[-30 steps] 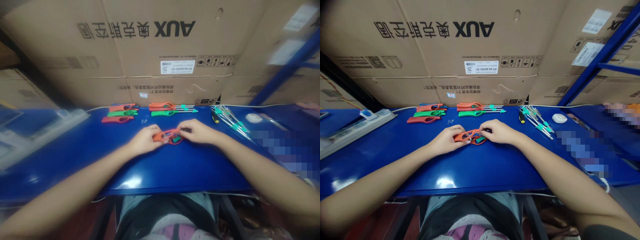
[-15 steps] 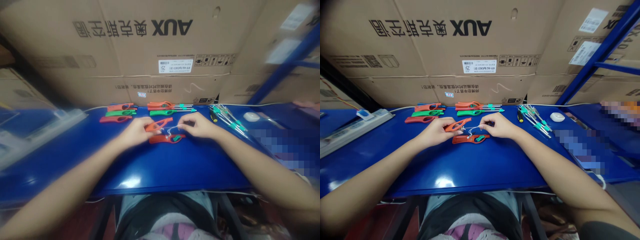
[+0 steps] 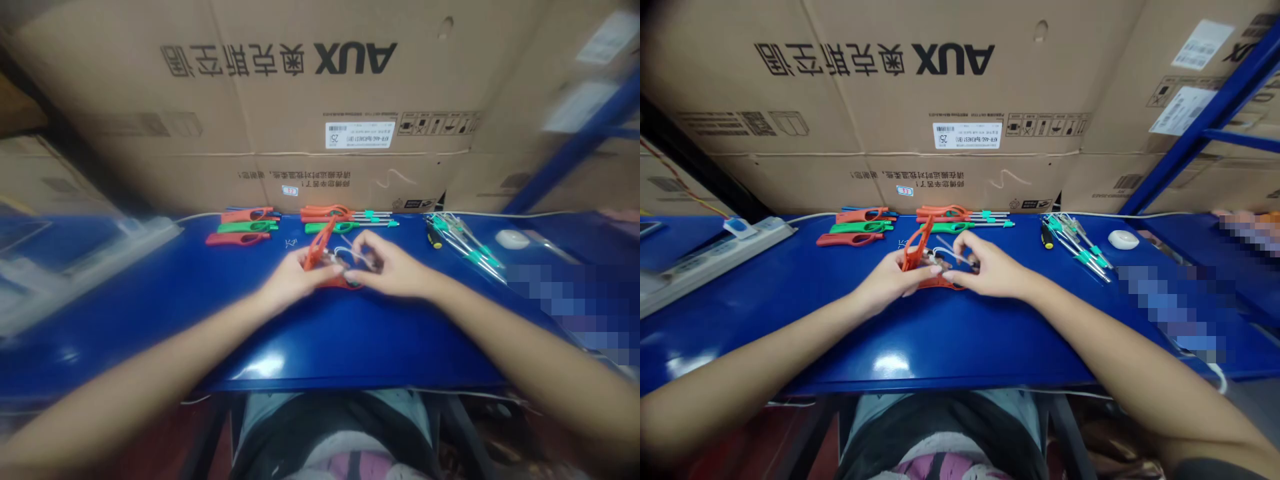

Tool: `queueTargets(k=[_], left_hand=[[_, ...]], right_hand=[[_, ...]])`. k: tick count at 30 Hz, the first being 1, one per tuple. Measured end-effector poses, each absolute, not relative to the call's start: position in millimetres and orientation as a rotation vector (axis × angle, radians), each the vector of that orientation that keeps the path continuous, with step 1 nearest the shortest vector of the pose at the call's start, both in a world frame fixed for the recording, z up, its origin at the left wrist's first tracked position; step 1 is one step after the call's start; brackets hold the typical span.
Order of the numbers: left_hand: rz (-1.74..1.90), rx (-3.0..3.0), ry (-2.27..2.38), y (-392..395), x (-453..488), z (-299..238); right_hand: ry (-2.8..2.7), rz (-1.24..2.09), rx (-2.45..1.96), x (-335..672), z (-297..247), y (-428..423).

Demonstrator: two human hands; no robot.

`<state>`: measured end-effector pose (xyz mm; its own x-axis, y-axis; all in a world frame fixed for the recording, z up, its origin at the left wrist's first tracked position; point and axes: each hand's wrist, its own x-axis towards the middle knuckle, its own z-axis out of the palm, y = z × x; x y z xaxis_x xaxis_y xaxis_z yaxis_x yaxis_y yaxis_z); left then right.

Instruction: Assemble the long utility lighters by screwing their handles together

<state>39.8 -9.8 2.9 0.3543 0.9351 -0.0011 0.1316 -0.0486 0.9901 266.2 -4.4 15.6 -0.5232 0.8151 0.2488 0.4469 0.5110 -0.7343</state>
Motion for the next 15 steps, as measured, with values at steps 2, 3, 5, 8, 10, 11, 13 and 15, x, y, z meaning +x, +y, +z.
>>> queueTargets(k=[2,3,5,8,10,11,13,15], left_hand=[[0.877,1.482,0.936,-18.8,47.7,-4.1],[0.896,1.508,0.899,-20.7,49.3,-7.2],[0.952,1.621,0.868,-19.1,47.7,-12.1],[0.963,1.949,0.986,-8.4,38.1,-16.7],[0.864,2.169,1.091,-1.5,31.5,-18.0],[0.801,2.244,1.122,1.0,29.1,-18.0],[0.691,2.325,1.144,3.7,25.7,-15.8],[0.601,2.365,1.155,5.0,22.8,-10.7]], right_hand=[[-2.259,0.789,-1.086,256.4,13.1,-13.7],[-2.297,0.772,-1.092,254.6,13.2,-16.0],[-2.352,0.769,-1.065,256.8,15.5,-16.1],[-2.445,0.704,-1.107,267.9,21.2,-9.2],[-2.552,0.592,-1.21,275.3,23.9,-4.2],[-2.604,0.542,-1.269,278.2,24.4,-2.3],[-2.693,0.516,-1.325,281.8,23.8,0.2],[-2.739,0.54,-1.292,283.3,21.9,1.5]])
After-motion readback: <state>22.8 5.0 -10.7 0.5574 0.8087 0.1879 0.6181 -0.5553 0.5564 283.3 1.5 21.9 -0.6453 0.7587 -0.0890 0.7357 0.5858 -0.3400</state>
